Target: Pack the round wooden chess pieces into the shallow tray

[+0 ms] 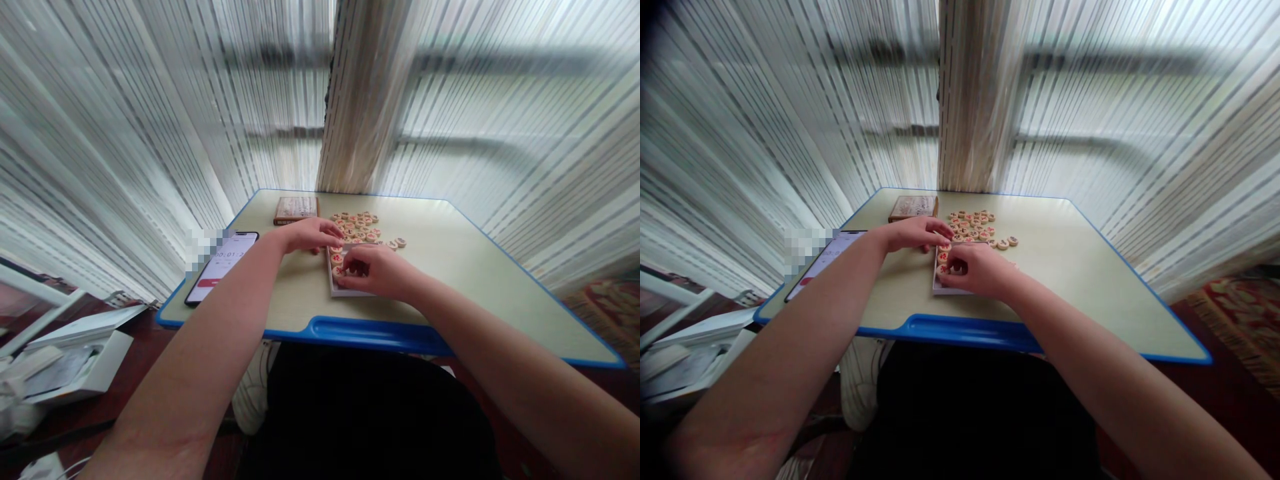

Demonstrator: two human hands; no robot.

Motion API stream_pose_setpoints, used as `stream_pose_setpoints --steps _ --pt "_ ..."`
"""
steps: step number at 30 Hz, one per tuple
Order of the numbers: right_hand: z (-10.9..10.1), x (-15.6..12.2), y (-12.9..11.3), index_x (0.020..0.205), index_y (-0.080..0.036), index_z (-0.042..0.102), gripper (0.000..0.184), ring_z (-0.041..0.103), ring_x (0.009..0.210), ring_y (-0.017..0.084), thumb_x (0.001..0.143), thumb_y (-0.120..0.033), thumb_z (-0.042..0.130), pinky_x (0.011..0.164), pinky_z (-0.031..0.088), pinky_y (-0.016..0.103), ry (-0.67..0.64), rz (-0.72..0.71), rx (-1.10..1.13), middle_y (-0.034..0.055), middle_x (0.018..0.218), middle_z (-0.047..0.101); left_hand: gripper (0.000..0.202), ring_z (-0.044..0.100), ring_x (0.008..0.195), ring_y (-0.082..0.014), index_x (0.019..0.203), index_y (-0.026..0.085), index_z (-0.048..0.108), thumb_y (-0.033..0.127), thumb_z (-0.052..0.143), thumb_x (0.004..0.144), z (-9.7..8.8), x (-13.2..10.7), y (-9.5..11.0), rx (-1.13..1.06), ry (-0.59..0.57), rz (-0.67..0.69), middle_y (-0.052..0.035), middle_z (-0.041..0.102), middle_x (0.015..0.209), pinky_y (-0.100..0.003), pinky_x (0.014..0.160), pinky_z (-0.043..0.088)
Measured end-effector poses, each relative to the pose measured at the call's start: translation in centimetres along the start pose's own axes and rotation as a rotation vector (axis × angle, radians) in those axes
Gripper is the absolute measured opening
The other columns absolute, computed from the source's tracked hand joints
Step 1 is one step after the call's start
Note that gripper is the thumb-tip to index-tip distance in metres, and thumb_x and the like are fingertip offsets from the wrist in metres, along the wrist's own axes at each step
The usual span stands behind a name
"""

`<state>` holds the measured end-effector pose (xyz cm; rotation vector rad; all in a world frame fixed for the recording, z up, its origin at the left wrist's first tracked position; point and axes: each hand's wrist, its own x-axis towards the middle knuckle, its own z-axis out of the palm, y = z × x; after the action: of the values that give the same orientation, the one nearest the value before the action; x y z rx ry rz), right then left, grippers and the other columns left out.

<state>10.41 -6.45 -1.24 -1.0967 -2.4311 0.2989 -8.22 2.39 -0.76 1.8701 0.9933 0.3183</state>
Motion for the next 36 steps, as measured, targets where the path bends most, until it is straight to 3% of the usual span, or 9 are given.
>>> stream_pose_setpoints --steps 4,12,23,30,36 --pt "0.0 -0.08 -0.14 0.071 -0.016 0.062 0.006 0.047 0.06 0.01 0.073 -0.022 0.062 0.06 0.036 0.022 -0.016 -0.046 0.027 0.0006 0.066 0.059 0.052 0.057 0.092 -0.0183 0.107 0.017 0.062 0.045 0.068 0.064 0.09 -0.11 0.1 0.0 0.01 0.005 -0.009 0.064 0.11 -0.026 0.064 0.044" --pt "0.34 0.14 0.3 0.069 -0.017 0.061 0.012 0.047 0.06 0.01 0.074 -0.027 0.065 0.059 0.034 0.023 -0.018 0.013 0.02 0.0006 0.065 0.06 0.047 0.056 0.077 -0.0142 0.103 0.016 0.065 0.044 0.069 0.065 0.26 -0.25 0.3 0.02 0.032 0.003 -0.0069 0.065 0.098 -0.026 0.062 0.042" --pt "0.35 0.15 0.37 0.079 -0.017 0.065 0.009 0.049 0.063 0.011 0.078 -0.026 0.061 0.063 0.036 0.023 -0.034 -0.028 0.04 0.0012 0.072 0.062 0.045 0.055 0.08 -0.0153 0.101 0.016 0.066 0.045 0.067 0.066 0.31 -0.4 0.29 0.04 0.037 0.02 -0.0073 0.064 0.097 -0.026 0.063 0.043" --pt "0.23 0.15 0.04 0.083 -0.018 0.059 0.018 0.043 0.059 0.01 0.069 -0.025 0.068 0.056 0.031 0.022 -0.069 0.083 0.013 -0.002 0.068 0.055 0.041 0.054 0.08 -0.0149 0.097 0.017 0.066 0.043 0.068 0.065 0.31 -0.52 0.54 0.023 0.04 0.006 -0.0063 0.063 0.093 -0.025 0.062 0.042" --pt "0.3 0.24 -0.19 0.082 -0.019 0.054 0.021 0.038 0.055 0.009 0.07 -0.031 0.066 0.052 0.025 0.023 -0.107 0.168 -0.041 -0.0035 0.066 0.05 0.041 0.053 0.074 -0.0131 0.097 0.016 0.067 0.041 0.069 0.064 0.22 -0.43 0.58 0.001 0.038 -0.012 -0.0061 0.063 0.092 -0.026 0.061 0.042"
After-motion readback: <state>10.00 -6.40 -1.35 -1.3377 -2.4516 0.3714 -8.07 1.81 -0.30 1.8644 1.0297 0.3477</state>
